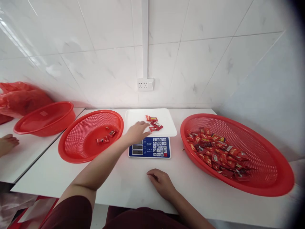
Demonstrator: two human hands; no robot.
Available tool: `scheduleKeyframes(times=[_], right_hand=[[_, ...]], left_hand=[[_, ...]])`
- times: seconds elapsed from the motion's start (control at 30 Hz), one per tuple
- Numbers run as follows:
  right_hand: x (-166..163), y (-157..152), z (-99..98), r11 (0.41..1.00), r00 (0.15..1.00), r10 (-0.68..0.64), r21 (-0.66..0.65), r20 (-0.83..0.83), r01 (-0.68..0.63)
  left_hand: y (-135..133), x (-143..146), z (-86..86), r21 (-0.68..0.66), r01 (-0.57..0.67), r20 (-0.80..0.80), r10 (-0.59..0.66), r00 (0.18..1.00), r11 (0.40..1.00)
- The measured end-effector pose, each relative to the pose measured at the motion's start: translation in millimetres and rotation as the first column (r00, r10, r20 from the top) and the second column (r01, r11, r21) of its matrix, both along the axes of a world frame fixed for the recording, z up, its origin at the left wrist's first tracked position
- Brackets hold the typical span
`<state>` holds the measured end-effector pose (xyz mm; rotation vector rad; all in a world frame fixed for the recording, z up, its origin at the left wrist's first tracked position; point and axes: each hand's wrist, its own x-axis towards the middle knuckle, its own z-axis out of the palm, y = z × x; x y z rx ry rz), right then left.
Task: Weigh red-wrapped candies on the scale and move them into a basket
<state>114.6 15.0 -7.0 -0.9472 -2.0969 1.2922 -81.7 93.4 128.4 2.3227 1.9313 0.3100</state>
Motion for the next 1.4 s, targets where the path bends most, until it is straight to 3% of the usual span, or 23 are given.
scheduleKeyframes(times=[0.17, 0.3, 0.43, 0.57, 0.67, 0.73, 0.83, 0.9, 0.97, 1.1, 1.23, 1.4], right_hand=[[1, -2, -1.2, 0.999, 0.999, -0.044, 0.015, -0.001, 0.044], [2, -2, -1.6, 0.999, 0.999, -0.045, 0.009, -0.008, 0.045], [1, -1, -1.2, 1.0, 1.0, -0.025, 0.008, 0.006, 0.025], [2, 0, -0.6, 1.0, 1.0, -0.013, -0.001, 0.0, 0.013], [2, 0, 0.6, 1.0, 1.0, -0.006, -0.009, -0.004, 0.006], [2, 0, 1.7, 1.0, 1.0, -0.001, -0.011, -0.005, 0.0], [2, 0, 2.9, 1.0, 1.0, 0.019, -0.004, -0.007, -0.019], [1, 0, 2.7, 1.0, 1.0, 0.03, -0.004, -0.008, -0.03], [1, 0, 1.5, 0.999, 1.0, 0.031, -0.011, -0.004, -0.031], [1, 0, -3.4, 1.0, 1.0, 0.008, -0.022, 0.003, -0.008], [2, 0, -7.9, 0.999, 1.0, -0.026, -0.029, -0.01, 0.026], [1, 2, -10.9, 0.999, 0.999, -0.028, -0.026, -0.02, 0.028]], left_hand=[[46, 43, -23.0, -0.018, -0.012, -0.098, 0.01, 0.995, 1.0], [64, 47, -28.9, -0.012, -0.039, -0.137, 0.037, 0.99, 0.999], [66, 44, -27.3, -0.02, -0.032, -0.15, 0.029, 0.988, 0.999], [49, 24, -11.0, 0.01, -0.098, -0.151, 0.099, 0.984, 0.995], [19, -13, 9.8, 0.056, -0.221, -0.159, 0.227, 0.961, 0.974], [-5, -42, 22.7, 0.109, -0.385, -0.162, 0.398, 0.903, 0.917], [-33, -72, 33.3, 0.127, -0.479, -0.23, 0.496, 0.837, 0.868], [-36, -75, 32.2, 0.129, -0.444, -0.282, 0.462, 0.841, 0.887], [-25, -63, 25.1, 0.102, -0.339, -0.254, 0.354, 0.9, 0.935], [25, -20, 3.0, 0.026, -0.117, -0.114, 0.12, 0.986, 0.993], [73, 13, -14.4, 0.035, -0.069, -0.105, 0.073, 0.992, 0.997], [95, 19, -28.4, 0.049, -0.052, -0.084, 0.056, 0.995, 0.997]])
